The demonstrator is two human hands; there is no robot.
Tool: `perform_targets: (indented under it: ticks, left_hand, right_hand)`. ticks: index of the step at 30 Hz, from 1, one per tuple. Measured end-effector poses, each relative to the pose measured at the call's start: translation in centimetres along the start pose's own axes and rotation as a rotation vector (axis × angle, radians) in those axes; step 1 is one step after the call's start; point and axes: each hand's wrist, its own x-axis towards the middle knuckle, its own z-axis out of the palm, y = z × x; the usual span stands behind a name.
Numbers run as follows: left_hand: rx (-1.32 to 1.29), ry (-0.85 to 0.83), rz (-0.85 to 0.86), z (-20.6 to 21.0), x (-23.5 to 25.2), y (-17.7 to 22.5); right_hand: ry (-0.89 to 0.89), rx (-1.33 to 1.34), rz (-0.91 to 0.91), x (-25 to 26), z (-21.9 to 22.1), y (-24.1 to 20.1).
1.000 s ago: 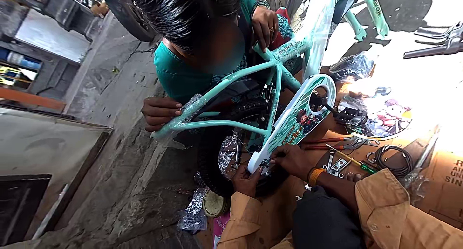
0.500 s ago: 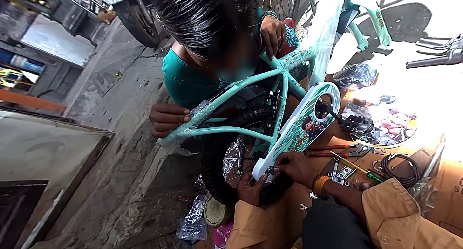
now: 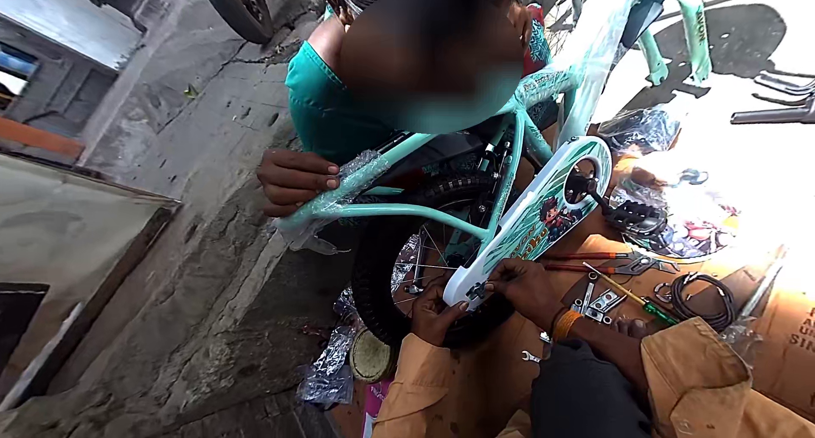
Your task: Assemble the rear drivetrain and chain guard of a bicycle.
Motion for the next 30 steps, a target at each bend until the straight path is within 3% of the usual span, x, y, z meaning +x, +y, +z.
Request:
perform_targets:
  ticks: [8,15,24,30]
  left_hand:
    - [0.028,-0.017,-0.009,-0.3,0.0,0.0]
    - [0.041,-0.021,0.009,-0.2,0.0,0.0]
    - [0.037,-0.015,0.013,-0.1,0.0,0.2]
    - [0.013,-0.019,0.017,-0.2,0.0,-0.1]
  right_hand:
    - [0.092,-0.216,-0.070,-0.1,0.0,-0.2]
    - [0.086,-0.208,0.044,-0.3,0.0,-1.5]
    - [0.112,-0.542,-0.444,-1.1,0.3,0.3]
    - [0.128,-0.676,-0.648,-1.1,0.2,0.3]
